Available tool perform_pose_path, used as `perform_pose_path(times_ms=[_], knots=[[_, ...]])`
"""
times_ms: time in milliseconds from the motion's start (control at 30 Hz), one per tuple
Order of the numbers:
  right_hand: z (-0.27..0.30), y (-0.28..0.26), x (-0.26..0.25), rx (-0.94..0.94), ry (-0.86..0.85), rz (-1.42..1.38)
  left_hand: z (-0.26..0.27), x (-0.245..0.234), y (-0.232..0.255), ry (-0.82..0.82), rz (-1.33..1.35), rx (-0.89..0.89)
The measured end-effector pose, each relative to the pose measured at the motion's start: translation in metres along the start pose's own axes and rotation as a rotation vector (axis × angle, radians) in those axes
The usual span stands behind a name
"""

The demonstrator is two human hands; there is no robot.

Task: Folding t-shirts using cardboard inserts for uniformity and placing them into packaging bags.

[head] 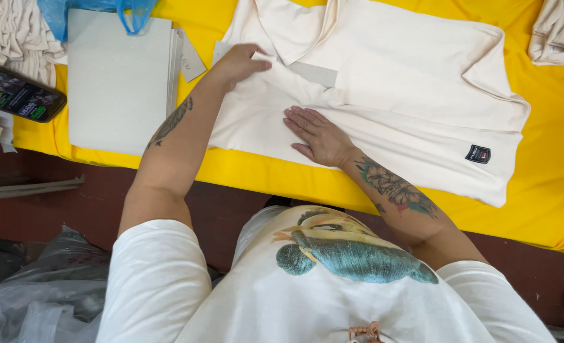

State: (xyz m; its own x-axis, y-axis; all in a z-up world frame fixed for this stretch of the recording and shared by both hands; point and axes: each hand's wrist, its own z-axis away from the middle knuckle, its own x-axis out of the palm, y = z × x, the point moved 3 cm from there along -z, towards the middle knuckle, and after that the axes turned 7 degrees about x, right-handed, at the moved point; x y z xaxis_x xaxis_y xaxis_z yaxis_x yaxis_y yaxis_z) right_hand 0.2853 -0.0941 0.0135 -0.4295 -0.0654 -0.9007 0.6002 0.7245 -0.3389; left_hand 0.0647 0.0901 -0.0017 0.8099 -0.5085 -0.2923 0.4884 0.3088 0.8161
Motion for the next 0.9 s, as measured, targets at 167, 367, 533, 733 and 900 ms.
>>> perform_pose_path(times_ms=[167, 367, 533, 733, 900], knots=[[-0.001, 0.002, -0.001, 0.019, -0.039, 0.047, 0.050, -0.011, 0.037, -0.044, -0.039, 0.412], [-0.001, -0.005, -0.003, 0.032, -0.080, 0.107, 0.055, 0.003, 0.039, 0.041, -0.010, -0.014], [0.002, -0.001, 0.004, 0.013, -0.058, 0.153, -0.008, 0.035, 0.026, 0.039, -0.170, -0.010], [0.003, 0.003, 0.005, 0.009, -0.026, 0.070, 0.027, 0.042, 0.066, -0.245, -0.304, 0.171], [0.007, -0.002, 0.013, 0.032, 0.019, 0.033, -0.002, 0.029, 0.001, -0.139, -0.778, -0.007]])
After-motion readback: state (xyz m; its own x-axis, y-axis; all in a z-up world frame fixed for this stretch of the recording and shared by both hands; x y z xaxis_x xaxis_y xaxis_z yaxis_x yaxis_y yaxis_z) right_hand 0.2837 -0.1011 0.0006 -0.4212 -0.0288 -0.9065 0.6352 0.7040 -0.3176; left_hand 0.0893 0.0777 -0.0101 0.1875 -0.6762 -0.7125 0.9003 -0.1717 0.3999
